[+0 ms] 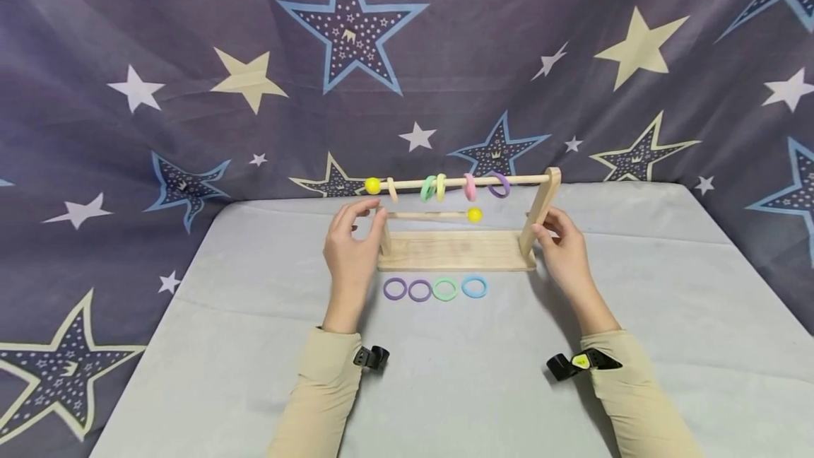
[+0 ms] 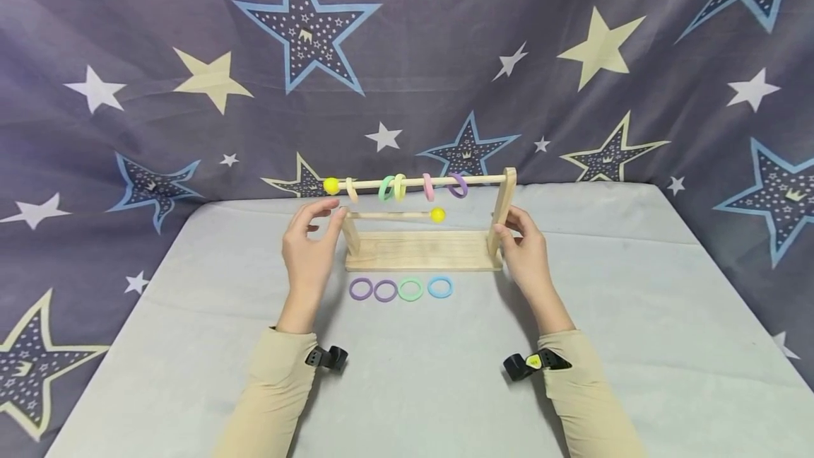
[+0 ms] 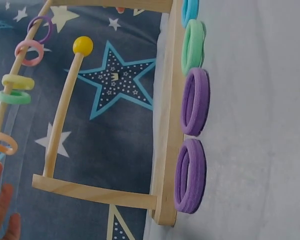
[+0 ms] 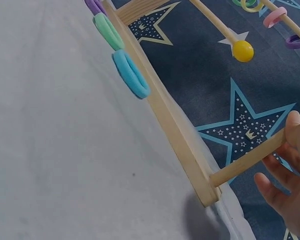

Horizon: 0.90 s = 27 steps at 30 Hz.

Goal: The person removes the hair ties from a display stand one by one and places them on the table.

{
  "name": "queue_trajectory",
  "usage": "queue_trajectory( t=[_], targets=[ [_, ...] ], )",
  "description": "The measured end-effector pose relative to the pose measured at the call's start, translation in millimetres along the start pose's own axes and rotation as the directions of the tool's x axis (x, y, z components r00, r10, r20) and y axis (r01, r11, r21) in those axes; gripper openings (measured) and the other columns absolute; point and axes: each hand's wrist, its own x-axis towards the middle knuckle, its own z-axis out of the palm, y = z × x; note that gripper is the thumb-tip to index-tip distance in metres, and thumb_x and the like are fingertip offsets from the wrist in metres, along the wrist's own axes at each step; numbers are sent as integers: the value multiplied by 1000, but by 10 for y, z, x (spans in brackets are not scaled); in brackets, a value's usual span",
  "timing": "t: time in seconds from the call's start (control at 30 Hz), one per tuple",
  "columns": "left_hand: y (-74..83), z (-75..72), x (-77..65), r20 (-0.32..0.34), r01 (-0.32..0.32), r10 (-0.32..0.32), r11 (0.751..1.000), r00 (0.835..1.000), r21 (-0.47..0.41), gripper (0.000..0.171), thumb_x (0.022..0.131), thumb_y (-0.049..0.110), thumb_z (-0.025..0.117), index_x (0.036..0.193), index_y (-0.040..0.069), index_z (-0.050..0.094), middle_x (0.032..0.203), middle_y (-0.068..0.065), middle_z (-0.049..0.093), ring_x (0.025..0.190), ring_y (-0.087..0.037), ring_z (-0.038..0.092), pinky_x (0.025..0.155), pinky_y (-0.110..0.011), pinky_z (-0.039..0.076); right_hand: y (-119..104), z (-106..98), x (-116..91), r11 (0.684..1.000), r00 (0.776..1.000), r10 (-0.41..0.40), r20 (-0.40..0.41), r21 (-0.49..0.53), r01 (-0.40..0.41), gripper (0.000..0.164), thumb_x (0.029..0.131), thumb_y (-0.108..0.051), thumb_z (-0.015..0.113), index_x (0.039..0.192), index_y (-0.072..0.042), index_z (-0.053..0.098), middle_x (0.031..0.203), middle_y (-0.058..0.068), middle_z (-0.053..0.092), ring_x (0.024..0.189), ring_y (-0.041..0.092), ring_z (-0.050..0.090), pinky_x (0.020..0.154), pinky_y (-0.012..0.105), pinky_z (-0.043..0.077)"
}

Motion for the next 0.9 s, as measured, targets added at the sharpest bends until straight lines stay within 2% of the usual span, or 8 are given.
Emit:
queue_trajectory(
  t=[0.13, 0.3, 0.47, 0.6, 0.9],
  targets=[
    [10, 20, -6, -13, 19, -19, 1000, 1000, 5, 21, 88, 26, 77, 104, 12, 76, 101, 1, 73, 93, -18, 63, 79, -39, 48, 9, -8, 2, 1000, 1000, -15, -2, 19, 15, 39, 98, -11, 61, 132, 5, 55, 124, 23, 64, 105, 4, 58, 79, 13, 44],
    [6, 60, -11, 17, 55, -55, 998, 998, 26, 24, 88, 31, 77, 105, 16, 77, 100, 2, 72, 93, -17, 63, 78, -46, 49, 15, -4, -3, 1000, 1000, -26, -11, 11, 26, 38, 98, -11, 61, 131, 7, 55, 122, 24, 64, 100, -4, 55, 78, 14, 44],
    [42, 106, -3, 18, 97, -98, 994, 995, 57, 24, 88, 38, 75, 104, 19, 77, 98, 6, 71, 93, -13, 63, 78, -38, 48, 14, -7, -8, 1000, 999, -30, -13, 1, 30, 36, 98, -8, 60, 130, 8, 54, 122, 25, 64, 99, -9, 52, 78, 13, 45],
    [82, 141, 9, 20, 121, -123, 990, 992, 66, 25, 88, 40, 75, 104, 21, 77, 99, 8, 71, 92, -10, 64, 78, -33, 47, 9, -13, -8, 1000, 1000, -24, -20, -8, 24, 35, 98, -8, 61, 130, 7, 55, 122, 23, 65, 99, -7, 54, 77, 12, 45],
    [130, 217, 9, -28, 196, -194, 975, 981, 109, 25, 83, 41, 79, 98, 21, 76, 95, 4, 72, 87, -12, 64, 71, -39, 47, -21, -4, -18, 1000, 1000, 3, -11, 0, -3, 37, 98, -12, 61, 131, 4, 55, 123, 20, 65, 102, 2, 56, 79, 14, 45]
  ],
)
